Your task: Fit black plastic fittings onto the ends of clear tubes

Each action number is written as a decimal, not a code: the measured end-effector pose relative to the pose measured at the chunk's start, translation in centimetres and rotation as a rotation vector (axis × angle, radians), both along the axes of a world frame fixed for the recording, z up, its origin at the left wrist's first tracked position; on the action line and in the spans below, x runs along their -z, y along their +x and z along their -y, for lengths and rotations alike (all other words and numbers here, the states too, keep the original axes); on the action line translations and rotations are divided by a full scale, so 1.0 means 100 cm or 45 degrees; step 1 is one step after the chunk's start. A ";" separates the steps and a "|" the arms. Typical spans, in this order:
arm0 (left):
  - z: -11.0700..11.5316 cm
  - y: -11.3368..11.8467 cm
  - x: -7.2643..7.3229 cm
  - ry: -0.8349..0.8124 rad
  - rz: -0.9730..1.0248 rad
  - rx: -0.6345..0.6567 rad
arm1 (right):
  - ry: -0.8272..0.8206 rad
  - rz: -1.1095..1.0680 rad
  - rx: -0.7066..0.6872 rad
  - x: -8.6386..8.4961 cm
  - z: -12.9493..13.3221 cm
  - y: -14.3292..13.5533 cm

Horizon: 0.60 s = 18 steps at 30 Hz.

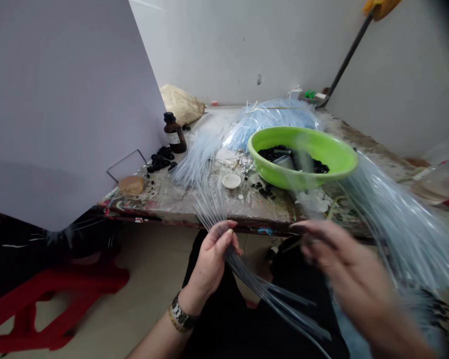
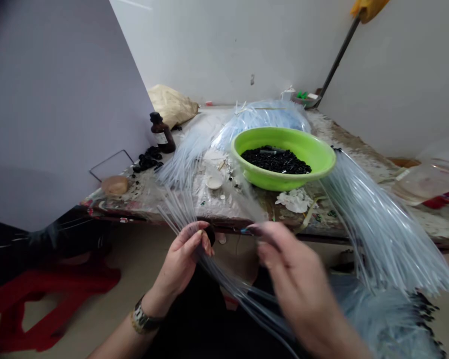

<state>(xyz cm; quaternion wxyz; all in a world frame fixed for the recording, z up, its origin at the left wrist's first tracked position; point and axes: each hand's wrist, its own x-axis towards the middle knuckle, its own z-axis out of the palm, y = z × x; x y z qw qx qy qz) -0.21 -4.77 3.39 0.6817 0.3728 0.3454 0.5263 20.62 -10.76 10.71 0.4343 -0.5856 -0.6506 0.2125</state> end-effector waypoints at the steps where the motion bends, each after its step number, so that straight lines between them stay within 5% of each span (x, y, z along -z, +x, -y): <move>1: 0.001 0.002 -0.002 0.003 0.016 0.021 | -0.040 -0.015 -0.089 0.008 -0.005 -0.014; 8: 0.005 0.009 -0.011 -0.032 0.036 0.054 | -0.253 -0.055 -0.273 0.053 -0.027 -0.063; 18: 0.005 0.006 -0.013 -0.042 -0.153 0.042 | -0.281 0.126 -0.316 0.057 -0.025 -0.072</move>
